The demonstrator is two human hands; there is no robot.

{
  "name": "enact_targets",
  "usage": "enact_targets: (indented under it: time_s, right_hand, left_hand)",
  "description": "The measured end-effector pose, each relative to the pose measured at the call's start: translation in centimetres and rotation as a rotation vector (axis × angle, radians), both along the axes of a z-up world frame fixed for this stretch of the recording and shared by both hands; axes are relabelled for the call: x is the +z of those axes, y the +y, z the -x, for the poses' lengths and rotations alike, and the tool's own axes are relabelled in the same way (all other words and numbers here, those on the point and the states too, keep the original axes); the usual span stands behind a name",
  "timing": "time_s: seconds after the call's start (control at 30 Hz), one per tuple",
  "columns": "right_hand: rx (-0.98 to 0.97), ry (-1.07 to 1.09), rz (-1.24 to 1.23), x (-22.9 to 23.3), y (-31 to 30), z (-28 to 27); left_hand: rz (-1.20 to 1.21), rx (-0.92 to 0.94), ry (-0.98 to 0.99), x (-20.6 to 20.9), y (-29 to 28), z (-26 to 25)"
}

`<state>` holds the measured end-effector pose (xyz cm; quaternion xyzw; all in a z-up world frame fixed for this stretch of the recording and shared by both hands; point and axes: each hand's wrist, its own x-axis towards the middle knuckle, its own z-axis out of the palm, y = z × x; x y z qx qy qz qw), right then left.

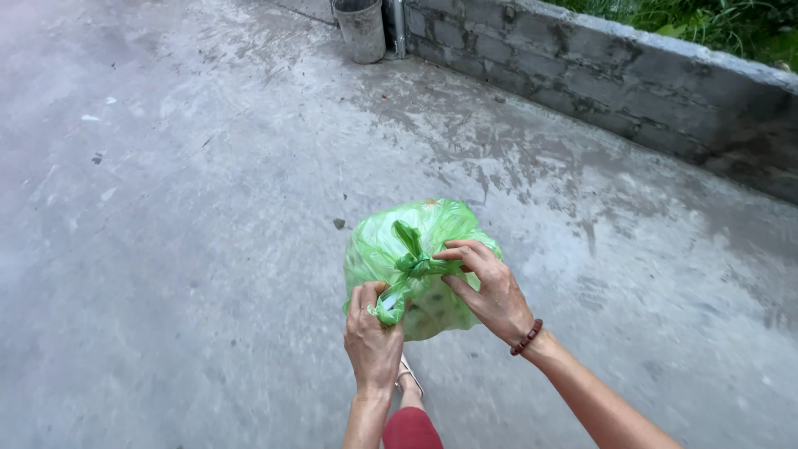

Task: The recorder consolidates waste into a plastic bag, ties it, and carries it outside to a disposal bin.

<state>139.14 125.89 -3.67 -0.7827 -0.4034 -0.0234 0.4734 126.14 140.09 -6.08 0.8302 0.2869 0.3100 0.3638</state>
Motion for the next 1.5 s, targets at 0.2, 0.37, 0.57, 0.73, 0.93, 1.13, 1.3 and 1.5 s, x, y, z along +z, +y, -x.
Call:
enact_targets:
  time_s: [0.2, 0.37, 0.57, 0.73, 0.93, 1.13, 1.3, 1.5]
  right_hand:
    - [-0.012, -0.012, 0.041, 0.6, 13.4, -10.6]
    - [-0.075, 0.029, 0.067, 1.1, 22.5, -18.7]
    - [-0.073, 0.057, 0.071, -0.2, 31.6, -28.6]
    - [-0.069, 0.052, 0.058, -2.0, 38.6, -38.5]
    - [-0.039, 0.015, 0.008, -1.0, 47.6, -51.7]
    - [-0.016, 0.104, 0.024, -1.3, 55.3, -61.9]
    - [-0.009, 0.060, 0.029, -2.1, 61.5, -69.1]
    - [-0.020, 0.033, 0.020, -2.2, 70.7, -78.4]
  left_hand:
    - [0.011, -0.029, -0.042, 0.0, 13.9, -11.3]
    - [0.047, -0.075, -0.028, 0.4, 23.2, -20.0]
    - [0.057, -0.073, -0.017, -0.9, 32.1, -29.8]
    - [0.038, -0.063, -0.003, -1.9, 39.2, -39.4]
    - [0.008, -0.033, 0.008, -0.4, 47.7, -52.2]
    - [0.023, 0.000, 0.014, -0.3, 54.8, -61.9]
    - [0.023, 0.010, 0.015, -1.4, 61.0, -69.2]
    - [0.026, -0.023, 0.007, -1.9, 71.1, -78.8]
